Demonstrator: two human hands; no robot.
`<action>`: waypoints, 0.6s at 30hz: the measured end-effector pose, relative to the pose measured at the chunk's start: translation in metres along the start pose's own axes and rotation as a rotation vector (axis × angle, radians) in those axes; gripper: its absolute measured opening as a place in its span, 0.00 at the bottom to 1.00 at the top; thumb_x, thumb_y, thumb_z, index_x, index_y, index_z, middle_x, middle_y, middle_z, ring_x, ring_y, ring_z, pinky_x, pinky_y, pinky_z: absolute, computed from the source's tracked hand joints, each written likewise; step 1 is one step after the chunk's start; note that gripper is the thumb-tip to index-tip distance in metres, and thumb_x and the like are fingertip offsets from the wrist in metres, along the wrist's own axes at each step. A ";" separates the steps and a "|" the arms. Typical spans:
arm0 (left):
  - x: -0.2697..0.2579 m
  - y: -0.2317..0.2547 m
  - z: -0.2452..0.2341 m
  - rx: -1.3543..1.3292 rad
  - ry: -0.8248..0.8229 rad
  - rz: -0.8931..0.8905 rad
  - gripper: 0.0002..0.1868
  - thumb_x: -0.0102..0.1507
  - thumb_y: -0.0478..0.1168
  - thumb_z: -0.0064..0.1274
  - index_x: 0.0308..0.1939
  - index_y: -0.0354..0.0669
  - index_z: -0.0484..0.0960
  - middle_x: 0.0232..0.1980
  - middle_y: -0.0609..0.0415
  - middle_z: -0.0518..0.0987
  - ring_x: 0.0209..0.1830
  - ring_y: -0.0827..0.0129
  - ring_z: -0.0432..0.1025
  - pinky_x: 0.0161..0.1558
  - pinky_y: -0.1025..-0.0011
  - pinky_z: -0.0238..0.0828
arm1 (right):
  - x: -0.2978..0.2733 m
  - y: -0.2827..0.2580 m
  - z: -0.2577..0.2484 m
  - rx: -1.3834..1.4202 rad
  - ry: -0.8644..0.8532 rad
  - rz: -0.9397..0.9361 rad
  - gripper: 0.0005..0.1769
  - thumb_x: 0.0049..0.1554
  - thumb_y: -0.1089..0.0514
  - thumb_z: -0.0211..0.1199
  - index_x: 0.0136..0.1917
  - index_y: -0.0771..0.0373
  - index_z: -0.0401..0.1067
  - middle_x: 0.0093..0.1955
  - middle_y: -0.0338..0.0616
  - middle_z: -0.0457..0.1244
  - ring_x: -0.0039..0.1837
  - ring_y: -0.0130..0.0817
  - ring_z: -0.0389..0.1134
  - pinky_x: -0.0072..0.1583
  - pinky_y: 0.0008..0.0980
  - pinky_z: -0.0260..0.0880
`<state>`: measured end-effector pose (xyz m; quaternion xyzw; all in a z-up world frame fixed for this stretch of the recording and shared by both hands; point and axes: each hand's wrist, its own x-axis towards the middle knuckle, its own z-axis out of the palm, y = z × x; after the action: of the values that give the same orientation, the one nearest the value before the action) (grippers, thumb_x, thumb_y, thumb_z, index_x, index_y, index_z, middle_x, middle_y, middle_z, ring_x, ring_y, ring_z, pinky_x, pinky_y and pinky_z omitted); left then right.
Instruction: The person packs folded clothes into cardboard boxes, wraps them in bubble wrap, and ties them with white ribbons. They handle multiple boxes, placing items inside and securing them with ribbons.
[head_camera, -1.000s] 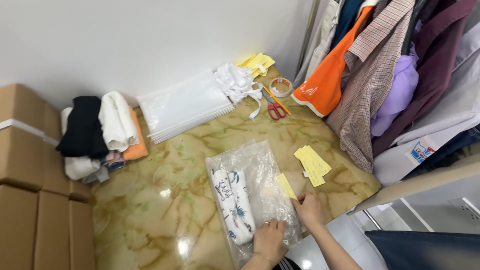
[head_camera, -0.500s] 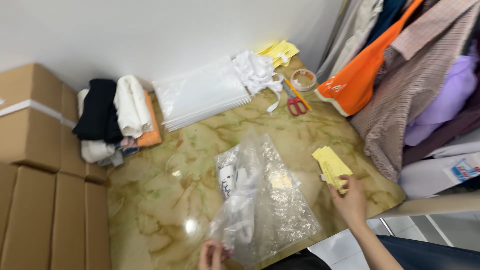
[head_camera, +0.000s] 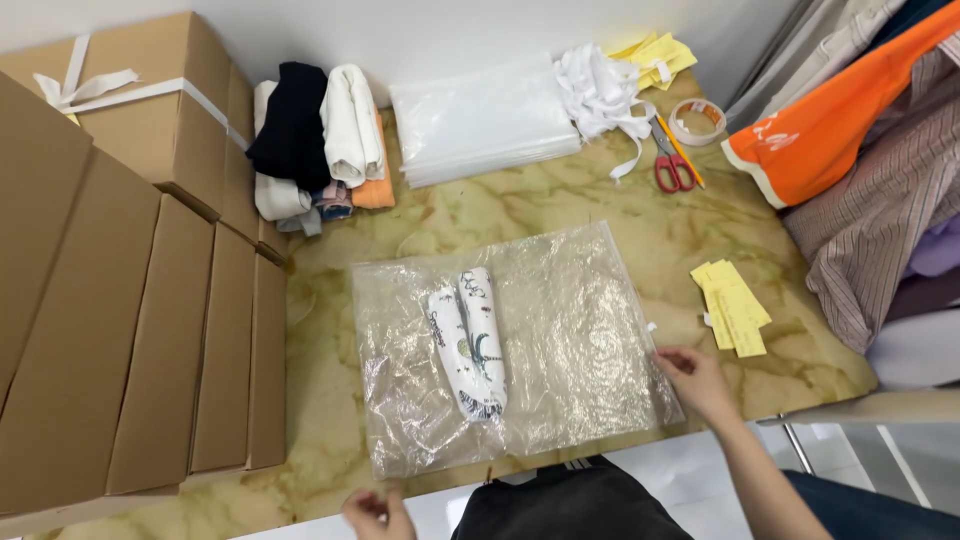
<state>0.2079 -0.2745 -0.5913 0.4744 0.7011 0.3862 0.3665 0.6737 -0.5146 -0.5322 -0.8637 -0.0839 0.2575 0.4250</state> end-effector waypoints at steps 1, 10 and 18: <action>-0.009 0.022 0.002 0.005 -0.006 0.001 0.23 0.59 0.36 0.64 0.54 0.40 0.71 0.45 0.43 0.75 0.40 0.56 0.69 0.46 0.62 0.67 | -0.001 0.000 -0.001 0.002 0.003 0.007 0.14 0.57 0.55 0.73 0.55 0.60 0.85 0.50 0.42 0.76 0.50 0.30 0.71 0.56 0.27 0.69; -0.120 0.233 0.118 0.229 -1.337 0.114 0.15 0.70 0.46 0.50 0.60 0.49 0.76 0.56 0.56 0.85 0.52 0.70 0.84 0.57 0.74 0.81 | -0.022 -0.036 -0.012 0.187 -0.200 0.023 0.14 0.59 0.57 0.69 0.53 0.69 0.85 0.44 0.47 0.76 0.42 0.29 0.72 0.48 0.27 0.72; -0.194 0.242 0.273 0.902 -1.333 0.611 0.26 0.73 0.55 0.32 0.57 0.39 0.77 0.46 0.37 0.84 0.50 0.47 0.82 0.49 0.51 0.78 | -0.009 -0.021 -0.002 0.179 -0.467 0.186 0.15 0.64 0.69 0.53 0.62 0.68 0.74 0.52 0.66 0.72 0.45 0.56 0.79 0.47 0.51 0.84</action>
<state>0.5957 -0.3443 -0.4656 0.8704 0.2675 -0.2065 0.3582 0.6682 -0.5062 -0.5118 -0.7440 -0.0767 0.4942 0.4432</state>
